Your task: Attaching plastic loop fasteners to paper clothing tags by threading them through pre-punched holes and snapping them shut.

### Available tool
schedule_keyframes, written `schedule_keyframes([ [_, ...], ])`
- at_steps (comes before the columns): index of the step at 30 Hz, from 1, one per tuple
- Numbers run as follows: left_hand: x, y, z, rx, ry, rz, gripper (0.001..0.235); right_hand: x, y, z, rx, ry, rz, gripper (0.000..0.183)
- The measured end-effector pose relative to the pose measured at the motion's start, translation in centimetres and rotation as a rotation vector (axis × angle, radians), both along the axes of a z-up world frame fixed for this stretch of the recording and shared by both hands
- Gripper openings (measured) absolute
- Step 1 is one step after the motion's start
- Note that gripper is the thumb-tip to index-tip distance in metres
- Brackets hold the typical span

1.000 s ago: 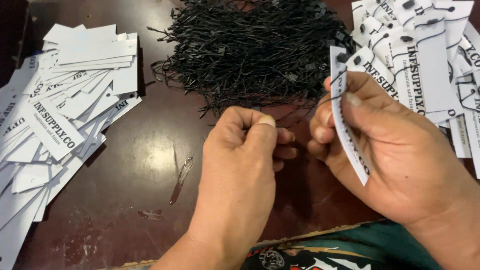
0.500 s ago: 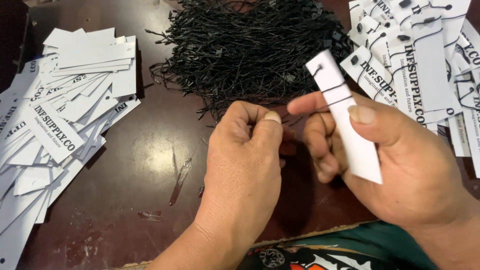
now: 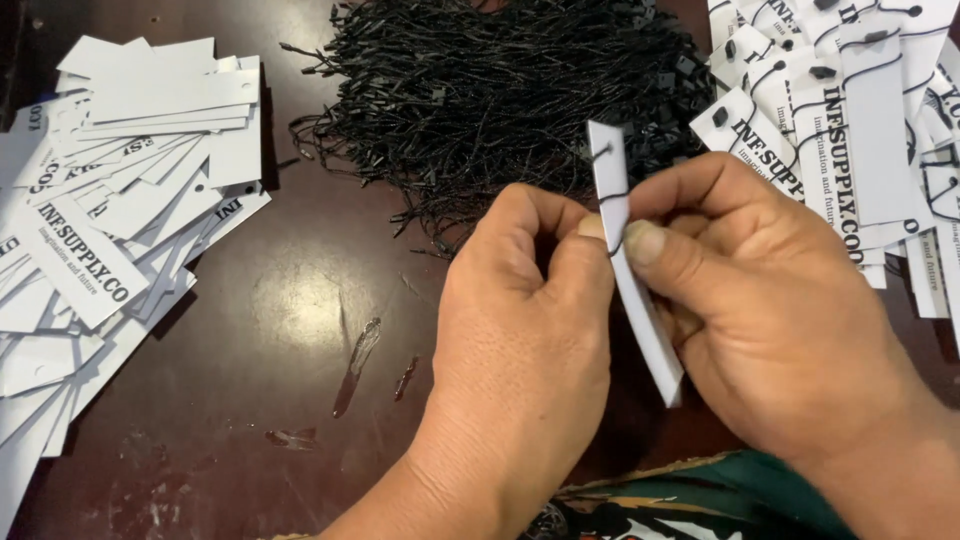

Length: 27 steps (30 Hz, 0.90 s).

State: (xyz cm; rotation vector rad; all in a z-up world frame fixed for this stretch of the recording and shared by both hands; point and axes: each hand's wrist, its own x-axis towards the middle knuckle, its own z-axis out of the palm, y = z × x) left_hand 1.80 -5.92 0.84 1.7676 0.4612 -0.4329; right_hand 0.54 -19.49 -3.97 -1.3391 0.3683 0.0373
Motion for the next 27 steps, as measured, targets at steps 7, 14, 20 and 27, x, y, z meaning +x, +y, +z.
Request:
schedule_keyframes([
  [7, 0.2, -0.3, -0.5, 0.183, -0.054, -0.084, 0.015, -1.0, 0.6, 2.2, -0.298, -0.103, 0.083, 0.025],
  [14, 0.0, -1.1, -2.4, 0.191, -0.548, -0.162, 0.010, -0.4, -0.1, 2.8, -0.814, -0.003, -0.087, 0.011],
  [20, 1.0, -2.2, -1.3, 0.144, -0.267, -0.262, 0.014, 0.2, -1.7, 2.2, -0.612, 0.033, -0.188, 0.015],
  [27, 1.2, -1.1, -2.0, 0.177, -0.347, -0.268, 0.012, 1.2, -4.7, 0.9, -0.610, -0.032, -0.238, 0.006],
])
